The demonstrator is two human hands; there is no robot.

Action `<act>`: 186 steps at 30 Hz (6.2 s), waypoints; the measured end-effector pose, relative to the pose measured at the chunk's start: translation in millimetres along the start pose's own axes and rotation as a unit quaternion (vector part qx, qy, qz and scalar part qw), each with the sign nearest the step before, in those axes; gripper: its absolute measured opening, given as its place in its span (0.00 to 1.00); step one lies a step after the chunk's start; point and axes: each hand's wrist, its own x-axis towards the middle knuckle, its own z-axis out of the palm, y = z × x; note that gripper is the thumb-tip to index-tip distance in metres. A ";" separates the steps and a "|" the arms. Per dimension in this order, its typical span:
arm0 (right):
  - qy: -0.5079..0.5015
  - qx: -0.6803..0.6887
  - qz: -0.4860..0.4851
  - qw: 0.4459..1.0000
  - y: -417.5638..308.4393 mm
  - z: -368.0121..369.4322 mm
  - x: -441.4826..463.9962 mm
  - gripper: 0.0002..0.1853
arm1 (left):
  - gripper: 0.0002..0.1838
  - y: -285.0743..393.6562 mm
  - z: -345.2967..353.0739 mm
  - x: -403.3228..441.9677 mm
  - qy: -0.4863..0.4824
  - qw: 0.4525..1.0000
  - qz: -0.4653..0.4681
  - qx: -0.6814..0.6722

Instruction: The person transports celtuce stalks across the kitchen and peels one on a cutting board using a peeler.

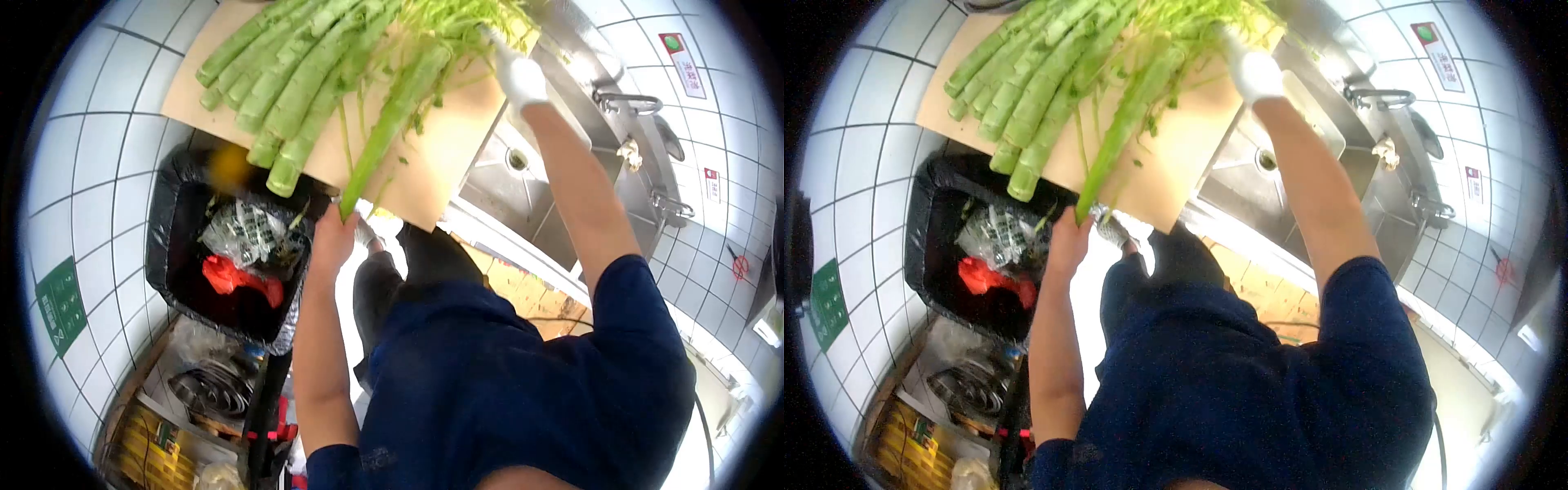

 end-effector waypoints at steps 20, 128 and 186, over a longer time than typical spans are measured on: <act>-0.103 0.039 -0.140 0.984 -45.5 15.3 -33.0 0.40 | 0.15 -0.9 7.4 -2.3 0.010 0.999 0.020 0.041; -0.456 0.121 -0.218 0.854 -185.2 -29.8 -129.9 0.27 | 0.17 1.3 12.8 -7.9 0.011 0.999 0.039 0.011; -0.291 0.061 -0.221 0.929 -96.5 -1.4 -64.3 0.42 | 0.21 18.3 19.2 -3.5 0.004 0.999 0.034 0.029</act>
